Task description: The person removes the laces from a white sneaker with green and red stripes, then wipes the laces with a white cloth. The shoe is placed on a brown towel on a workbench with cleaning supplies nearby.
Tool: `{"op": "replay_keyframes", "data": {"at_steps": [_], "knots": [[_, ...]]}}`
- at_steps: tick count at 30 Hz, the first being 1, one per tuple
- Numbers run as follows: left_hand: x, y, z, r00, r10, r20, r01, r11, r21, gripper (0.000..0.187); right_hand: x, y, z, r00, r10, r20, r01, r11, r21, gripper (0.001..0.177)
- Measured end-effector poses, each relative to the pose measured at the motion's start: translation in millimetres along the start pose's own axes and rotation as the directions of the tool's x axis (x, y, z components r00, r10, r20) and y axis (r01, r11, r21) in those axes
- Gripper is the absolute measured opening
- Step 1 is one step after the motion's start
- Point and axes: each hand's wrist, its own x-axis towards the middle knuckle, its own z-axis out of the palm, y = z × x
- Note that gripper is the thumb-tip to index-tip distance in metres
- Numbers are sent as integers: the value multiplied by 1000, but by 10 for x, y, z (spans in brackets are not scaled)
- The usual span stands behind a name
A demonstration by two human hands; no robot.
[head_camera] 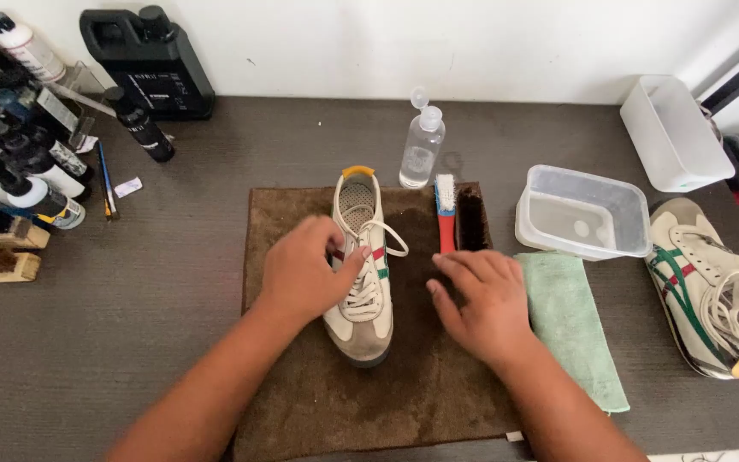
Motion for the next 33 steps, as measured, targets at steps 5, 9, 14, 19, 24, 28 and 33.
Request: {"op": "replay_keyframes", "data": {"at_steps": [5,9,14,19,24,28,33], "knots": [[32,-43,-26,975,-115,192,131,989,-73,18,-1,-187,-68,999,-39,24,36,991,130,32],[-5,-67,1,997,-7,71,24,970,-240,16,91,-306,-187,994,-93,58,73,957,282,31],[-60,-100,92,995,96,10,-78,854,-515,15,121,-289,-216,973,-195,122,134,911,389,38],[14,15,-89,997,42,71,27,649,-761,19,127,-315,-215,929,-297,221,178,881,438,50],[127,379,-452,780,-454,430,577,788,-214,13,127,-341,-232,898,-338,281,181,867,465,63],[82,243,-361,820,-377,431,460,882,-103,24,139,-408,-232,869,-431,245,286,839,463,64],[34,-238,-73,927,276,253,35,609,-792,32,96,-420,-195,833,-434,343,280,865,415,69]]}}
